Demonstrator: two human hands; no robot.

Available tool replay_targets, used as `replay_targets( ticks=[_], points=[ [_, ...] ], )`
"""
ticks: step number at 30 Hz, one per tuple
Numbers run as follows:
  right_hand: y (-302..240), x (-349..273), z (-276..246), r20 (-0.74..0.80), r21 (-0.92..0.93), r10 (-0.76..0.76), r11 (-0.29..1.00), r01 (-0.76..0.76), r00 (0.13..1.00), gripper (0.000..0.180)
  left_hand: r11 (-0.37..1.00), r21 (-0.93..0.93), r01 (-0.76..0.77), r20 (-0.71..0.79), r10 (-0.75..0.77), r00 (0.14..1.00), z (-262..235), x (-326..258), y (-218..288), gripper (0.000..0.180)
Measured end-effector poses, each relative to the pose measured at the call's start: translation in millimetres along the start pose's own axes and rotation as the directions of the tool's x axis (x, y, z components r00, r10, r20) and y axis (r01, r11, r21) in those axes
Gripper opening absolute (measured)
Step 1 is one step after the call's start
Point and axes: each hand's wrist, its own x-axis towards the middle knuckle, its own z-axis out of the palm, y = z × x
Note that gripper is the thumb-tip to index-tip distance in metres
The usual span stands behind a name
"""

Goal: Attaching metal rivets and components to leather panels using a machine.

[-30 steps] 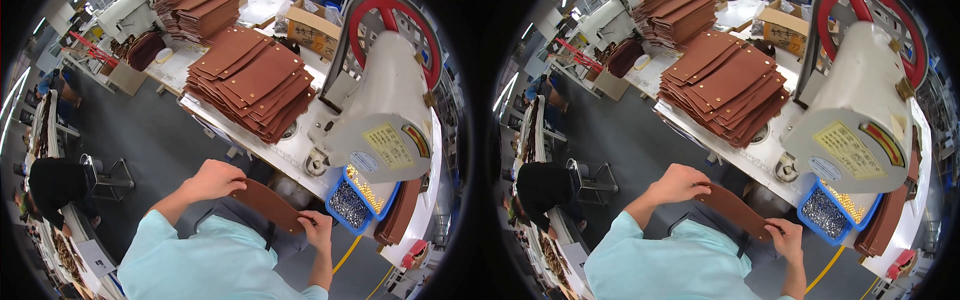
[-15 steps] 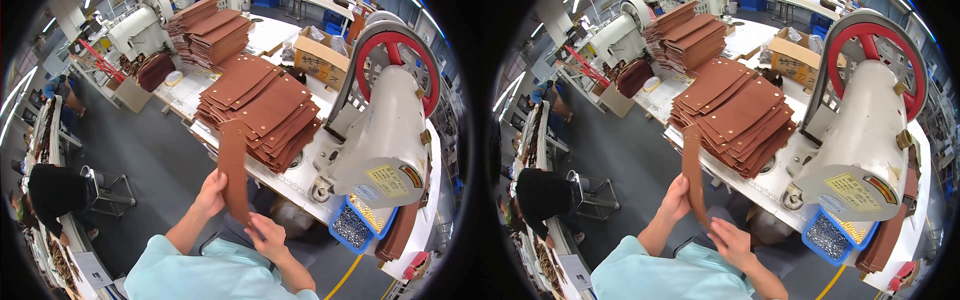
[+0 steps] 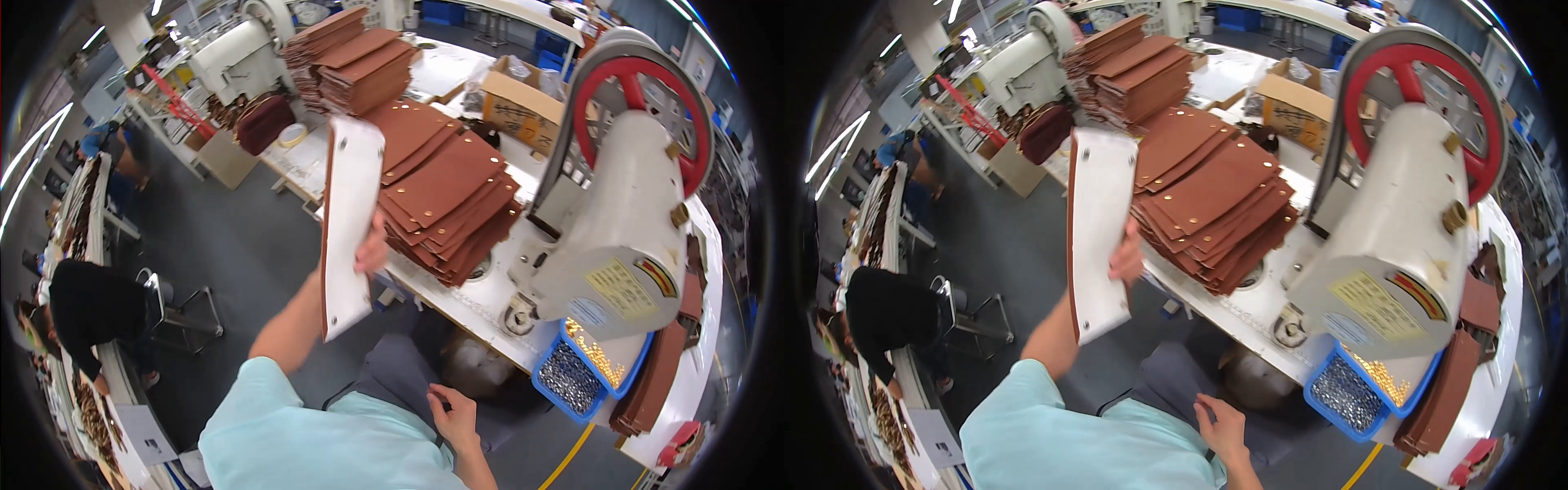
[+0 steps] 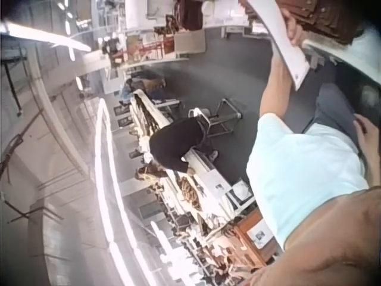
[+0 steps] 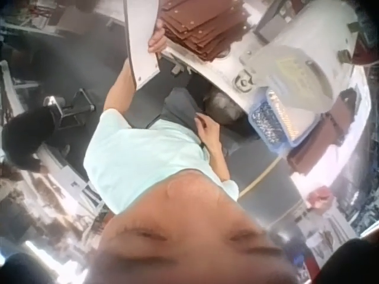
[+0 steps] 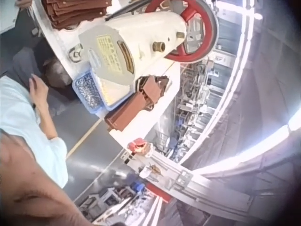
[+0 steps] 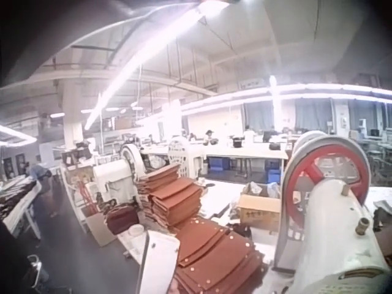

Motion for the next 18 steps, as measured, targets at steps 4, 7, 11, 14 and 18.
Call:
replay_targets(
  ticks=[4,7,11,14,18],
  points=[
    [25,-19,-13,-0.005,-0.016,0.171,0.985,-0.171,0.985,0.02,0.727,0.682,0.079,-0.556,0.446,0.702,52,95,41,0.043],
    [24,-31,-20,-0.096,-0.07,0.2,0.976,-0.207,0.975,0.02,0.517,0.848,0.117,-0.327,0.338,0.882,16,153,60,0.043],
    [38,-44,-24,-0.152,-0.091,0.195,0.973,-0.21,0.969,0.021,-0.321,0.853,0.411,-0.28,0.383,0.88,-68,168,61,0.034],
    [37,-74,-49,-0.303,-0.052,0.294,0.945,-0.323,0.907,0.02,-0.738,0.617,0.273,0.009,0.354,0.935,-42,146,14,0.035],
    [15,-87,-139,-0.614,-0.238,0.043,0.942,-0.238,0.788,0.009,-0.678,0.731,0.079,0.255,0.378,0.89,-5,87,-15,0.027]
  ],
)
